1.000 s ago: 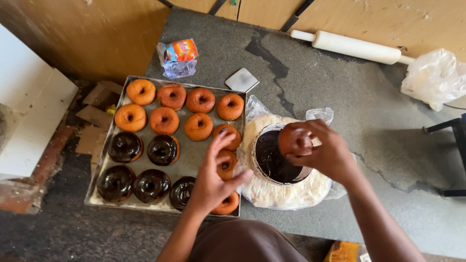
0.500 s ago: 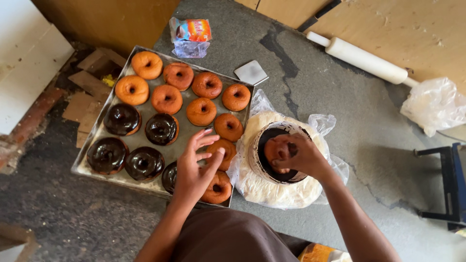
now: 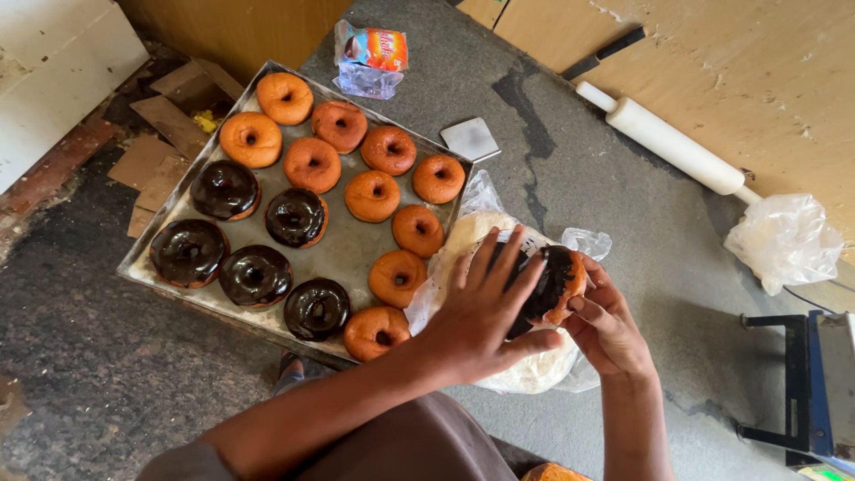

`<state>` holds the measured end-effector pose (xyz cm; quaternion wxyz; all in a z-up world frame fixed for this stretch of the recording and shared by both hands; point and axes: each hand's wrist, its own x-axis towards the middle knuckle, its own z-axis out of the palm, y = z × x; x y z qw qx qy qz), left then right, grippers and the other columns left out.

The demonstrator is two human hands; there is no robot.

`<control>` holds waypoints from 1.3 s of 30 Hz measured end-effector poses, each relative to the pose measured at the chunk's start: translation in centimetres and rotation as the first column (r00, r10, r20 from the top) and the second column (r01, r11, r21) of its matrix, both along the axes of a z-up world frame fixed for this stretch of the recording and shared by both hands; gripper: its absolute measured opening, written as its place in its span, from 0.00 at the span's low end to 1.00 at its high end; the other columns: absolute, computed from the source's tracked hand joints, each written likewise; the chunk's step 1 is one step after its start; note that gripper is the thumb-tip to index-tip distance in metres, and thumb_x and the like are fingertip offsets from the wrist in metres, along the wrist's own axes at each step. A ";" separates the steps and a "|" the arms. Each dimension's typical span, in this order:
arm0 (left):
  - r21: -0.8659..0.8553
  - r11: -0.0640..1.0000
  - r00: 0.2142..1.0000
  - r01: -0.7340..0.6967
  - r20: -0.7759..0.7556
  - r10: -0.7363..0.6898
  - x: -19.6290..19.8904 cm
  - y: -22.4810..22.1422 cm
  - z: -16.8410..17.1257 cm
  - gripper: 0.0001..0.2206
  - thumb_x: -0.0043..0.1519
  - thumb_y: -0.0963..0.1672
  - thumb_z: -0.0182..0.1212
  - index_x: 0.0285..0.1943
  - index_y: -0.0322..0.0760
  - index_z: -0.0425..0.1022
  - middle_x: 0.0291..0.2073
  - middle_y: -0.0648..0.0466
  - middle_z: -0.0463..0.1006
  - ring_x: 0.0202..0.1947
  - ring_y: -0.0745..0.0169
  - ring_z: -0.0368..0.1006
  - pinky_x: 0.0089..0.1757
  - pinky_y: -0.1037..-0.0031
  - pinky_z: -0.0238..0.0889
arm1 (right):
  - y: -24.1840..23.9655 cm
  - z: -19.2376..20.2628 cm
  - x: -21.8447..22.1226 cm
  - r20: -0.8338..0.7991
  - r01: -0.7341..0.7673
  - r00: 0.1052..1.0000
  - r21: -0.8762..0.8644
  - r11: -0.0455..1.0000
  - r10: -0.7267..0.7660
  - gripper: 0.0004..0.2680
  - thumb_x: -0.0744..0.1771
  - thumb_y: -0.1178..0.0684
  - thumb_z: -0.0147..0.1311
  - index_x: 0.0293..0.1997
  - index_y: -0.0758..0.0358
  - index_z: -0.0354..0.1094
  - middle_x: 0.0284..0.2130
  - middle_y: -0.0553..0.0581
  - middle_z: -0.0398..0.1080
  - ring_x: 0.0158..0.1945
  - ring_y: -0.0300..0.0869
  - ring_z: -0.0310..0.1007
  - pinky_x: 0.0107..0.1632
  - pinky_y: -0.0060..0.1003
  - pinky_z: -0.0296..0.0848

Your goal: The person picks up donuts from a tray, dips the top of each donut into a container of dark chocolate glaze, and places the finished donuts back onto the tray.

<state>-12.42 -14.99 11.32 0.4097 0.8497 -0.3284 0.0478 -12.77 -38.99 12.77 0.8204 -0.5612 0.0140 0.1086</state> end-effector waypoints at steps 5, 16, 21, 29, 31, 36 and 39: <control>-0.032 0.999 0.998 -0.003 0.060 0.005 -0.3 -2.5 0.5 0.49 0.64 0.67 0.28 0.81 0.26 0.47 0.78 0.22 0.38 0.79 0.17 0.30 0.63 0.21 0.34 | 0.6 0.7 -0.6 0.048 0.059 0.997 0.031 0.998 -0.060 0.26 0.64 0.59 0.63 0.70 0.67 0.57 0.59 0.67 0.67 0.59 0.53 0.72 0.58 0.52 0.76; -0.061 0.997 0.997 -0.057 -0.061 0.053 0.3 -2.5 -2.1 0.49 0.66 0.66 0.28 0.78 0.19 0.48 0.75 0.19 0.39 0.78 0.16 0.29 0.64 0.22 0.27 | 1.7 0.5 -0.7 0.104 0.123 0.986 0.103 0.987 -0.133 0.26 0.64 0.59 0.64 0.69 0.66 0.56 0.58 0.66 0.66 0.58 0.52 0.73 0.57 0.52 0.78; 0.078 0.996 0.987 0.034 -0.160 -0.021 0.9 -1.3 -2.9 0.46 0.63 0.66 0.28 0.77 0.29 0.54 0.76 0.23 0.35 0.77 0.20 0.23 0.60 0.20 0.20 | 1.9 0.5 -0.8 0.131 0.151 0.976 0.151 0.977 -0.172 0.26 0.64 0.56 0.63 0.70 0.65 0.57 0.58 0.66 0.68 0.58 0.52 0.74 0.57 0.50 0.78; 0.597 0.802 0.997 0.039 0.033 -0.072 2.3 1.5 -3.8 0.46 0.56 0.71 0.32 0.72 0.46 0.64 0.80 0.41 0.28 0.78 0.37 0.19 0.64 0.26 0.19 | 1.8 0.9 -1.3 0.209 0.024 0.970 0.419 0.908 -0.122 0.14 0.71 0.47 0.52 0.57 0.67 0.63 0.53 0.68 0.72 0.58 0.56 0.75 0.62 0.57 0.76; 0.639 0.768 0.983 0.046 0.106 -0.148 2.4 2.2 -4.0 0.44 0.55 0.71 0.33 0.73 0.53 0.63 0.80 0.43 0.28 0.78 0.38 0.19 0.65 0.27 0.20 | 1.6 1.2 -1.2 0.057 0.205 0.970 0.335 0.920 -0.237 0.17 0.75 0.44 0.44 0.63 0.69 0.62 0.55 0.71 0.72 0.56 0.56 0.75 0.57 0.51 0.77; 0.760 0.645 0.940 0.083 0.156 -0.305 2.2 3.7 -3.2 0.44 0.50 0.72 0.41 0.75 0.63 0.56 0.79 0.43 0.27 0.77 0.37 0.19 0.64 0.30 0.20 | 2.0 1.9 -1.1 -0.111 0.347 0.937 0.201 0.916 -0.331 0.21 0.73 0.38 0.37 0.62 0.70 0.62 0.53 0.71 0.71 0.55 0.56 0.75 0.52 0.46 0.79; 0.757 0.637 0.922 0.147 0.128 -0.365 1.9 5.4 -2.2 0.47 0.46 0.71 0.49 0.76 0.62 0.54 0.78 0.44 0.27 0.76 0.37 0.19 0.64 0.31 0.19 | 2.5 2.8 -1.6 -0.107 0.343 0.939 0.226 0.912 -0.326 0.22 0.73 0.37 0.38 0.63 0.71 0.60 0.53 0.73 0.70 0.54 0.57 0.75 0.50 0.45 0.79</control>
